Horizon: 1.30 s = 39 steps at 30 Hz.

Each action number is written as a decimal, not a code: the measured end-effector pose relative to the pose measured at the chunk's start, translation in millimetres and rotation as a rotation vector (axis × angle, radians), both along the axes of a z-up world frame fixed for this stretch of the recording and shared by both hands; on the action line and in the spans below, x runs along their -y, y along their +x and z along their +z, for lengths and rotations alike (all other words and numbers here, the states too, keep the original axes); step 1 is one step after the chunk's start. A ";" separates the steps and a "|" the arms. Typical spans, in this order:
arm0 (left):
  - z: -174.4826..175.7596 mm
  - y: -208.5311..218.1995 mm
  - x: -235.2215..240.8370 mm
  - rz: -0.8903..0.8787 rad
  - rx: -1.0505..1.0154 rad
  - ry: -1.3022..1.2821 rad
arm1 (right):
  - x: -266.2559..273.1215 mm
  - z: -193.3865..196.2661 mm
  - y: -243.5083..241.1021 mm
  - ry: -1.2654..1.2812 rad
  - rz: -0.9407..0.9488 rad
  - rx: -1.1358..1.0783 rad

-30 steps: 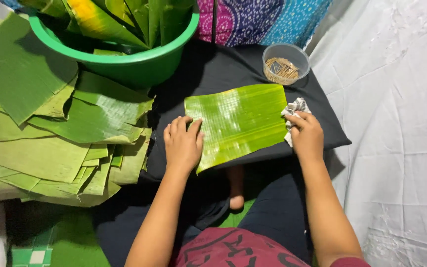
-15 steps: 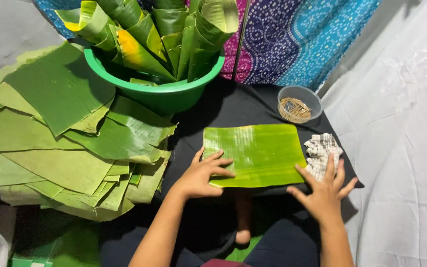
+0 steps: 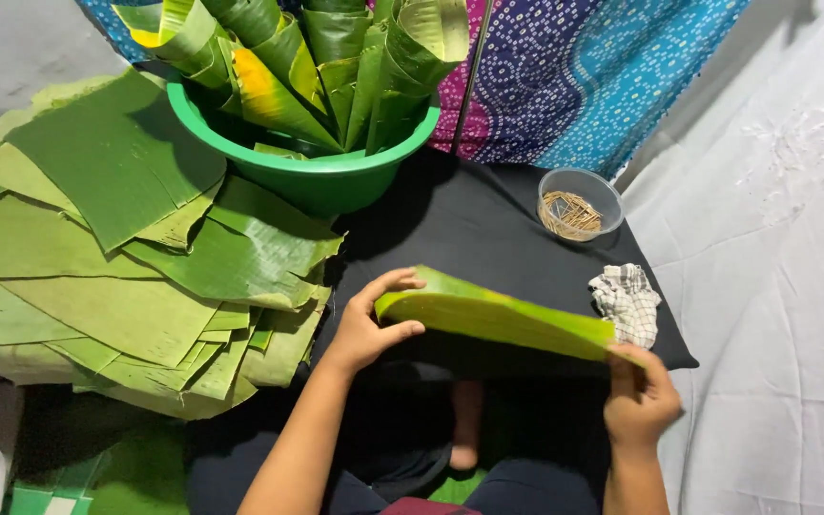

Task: Cleaning banana leaves and folding them into cones secured with wooden pins

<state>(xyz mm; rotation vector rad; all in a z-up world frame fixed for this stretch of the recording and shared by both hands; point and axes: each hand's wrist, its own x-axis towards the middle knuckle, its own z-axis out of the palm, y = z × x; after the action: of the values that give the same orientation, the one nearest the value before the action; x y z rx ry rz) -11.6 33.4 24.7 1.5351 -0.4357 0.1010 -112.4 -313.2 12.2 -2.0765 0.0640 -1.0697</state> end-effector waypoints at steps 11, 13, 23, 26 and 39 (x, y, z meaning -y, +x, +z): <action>-4.2 7.0 2.9 -0.055 -0.256 -0.226 | 24.7 26.4 73.2 0.578 0.236 -0.043; -10.6 11.0 2.0 0.003 -0.259 -0.139 | 27.6 22.8 83.1 0.558 0.280 -0.050; -38.5 13.6 3.3 0.023 -0.159 0.218 | 59.2 -19.0 88.6 -0.385 -0.259 -0.815; -18.0 4.5 2.5 0.005 0.004 0.381 | 68.2 -24.7 92.2 -0.411 -0.311 -0.829; -4.4 5.6 19.9 0.170 0.313 1.031 | 39.8 57.9 91.1 -0.429 -0.338 -0.352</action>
<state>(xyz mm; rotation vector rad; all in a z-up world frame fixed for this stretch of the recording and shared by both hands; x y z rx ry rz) -6.0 13.5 20.4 2.5903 -0.6544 0.2811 -21.3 -353.0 70.0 -2.6994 0.4038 -0.9562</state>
